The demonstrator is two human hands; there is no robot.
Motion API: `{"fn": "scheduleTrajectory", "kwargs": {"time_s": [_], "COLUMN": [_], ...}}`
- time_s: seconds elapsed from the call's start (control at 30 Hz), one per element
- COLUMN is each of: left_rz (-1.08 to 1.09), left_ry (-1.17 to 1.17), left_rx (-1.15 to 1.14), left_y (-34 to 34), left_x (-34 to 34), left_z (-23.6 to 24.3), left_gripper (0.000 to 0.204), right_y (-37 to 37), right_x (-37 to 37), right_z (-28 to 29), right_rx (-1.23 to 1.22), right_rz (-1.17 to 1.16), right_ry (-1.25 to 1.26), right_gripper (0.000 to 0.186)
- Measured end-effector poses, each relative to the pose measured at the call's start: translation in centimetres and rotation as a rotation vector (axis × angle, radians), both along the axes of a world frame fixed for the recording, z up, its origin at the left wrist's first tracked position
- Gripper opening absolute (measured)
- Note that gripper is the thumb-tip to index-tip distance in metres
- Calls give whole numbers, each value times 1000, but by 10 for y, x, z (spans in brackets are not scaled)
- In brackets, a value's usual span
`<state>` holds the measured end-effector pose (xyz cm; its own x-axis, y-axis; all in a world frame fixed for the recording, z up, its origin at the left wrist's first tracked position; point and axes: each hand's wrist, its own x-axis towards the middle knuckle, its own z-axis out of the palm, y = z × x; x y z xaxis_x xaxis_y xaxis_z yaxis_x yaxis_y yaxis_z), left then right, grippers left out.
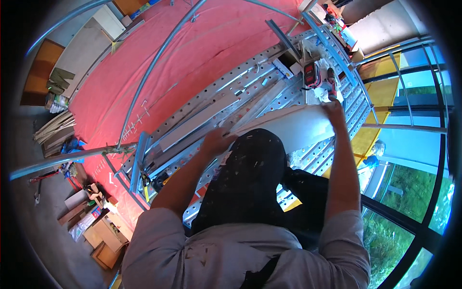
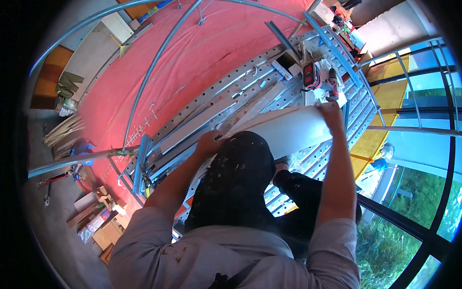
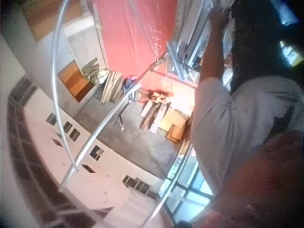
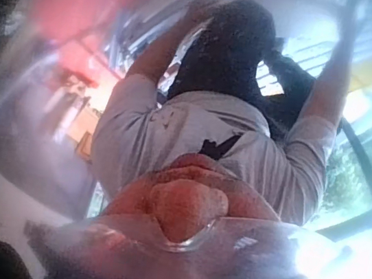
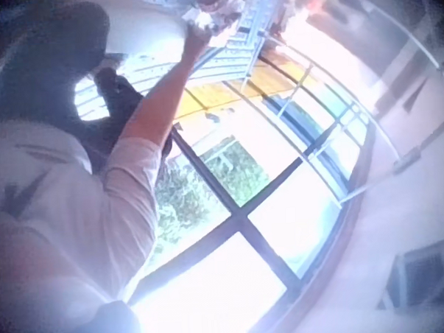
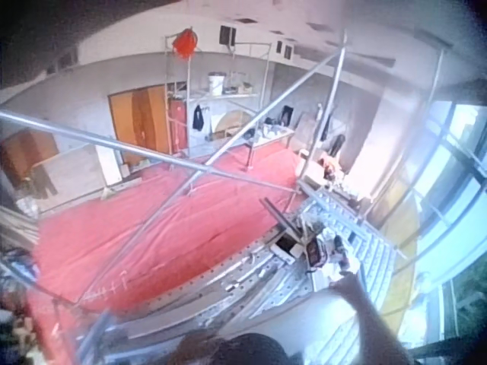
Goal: The person uses a utility knife to cut a rectangular piece of white paneling while crouched on scaffolding, then holds the cut piece up to a hole in the ceiling.
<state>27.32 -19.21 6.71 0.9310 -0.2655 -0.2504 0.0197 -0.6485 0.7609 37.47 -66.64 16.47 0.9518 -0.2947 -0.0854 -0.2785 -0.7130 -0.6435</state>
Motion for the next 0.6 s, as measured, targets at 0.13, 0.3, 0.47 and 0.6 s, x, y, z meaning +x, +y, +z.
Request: {"fn": "scheduleTrajectory", "kwargs": {"time_s": [0.13, 0.3, 0.47, 0.6], "left_rz": [-4, 55, 9, -277], "left_ry": [-146, -308, 25, -106], "left_rx": [-20, 23, 363, 435], "left_y": [-16, 8, 85, 50], "left_x": [13, -2, -81, -93], "left_z": [2, -21, -51, -65], "left_gripper": [55, 54, 38, 27], "right_y": [-18, 72, 94, 93], "right_x": [-7, -27, -48, -56], "right_z": [74, 187, 237, 227], "right_rx": [26, -226, -500, -611], "right_rz": [179, 133, 102, 16], "right_ry": [80, -70, -277, -328], "right_gripper": [60, 55, 52, 56]}}
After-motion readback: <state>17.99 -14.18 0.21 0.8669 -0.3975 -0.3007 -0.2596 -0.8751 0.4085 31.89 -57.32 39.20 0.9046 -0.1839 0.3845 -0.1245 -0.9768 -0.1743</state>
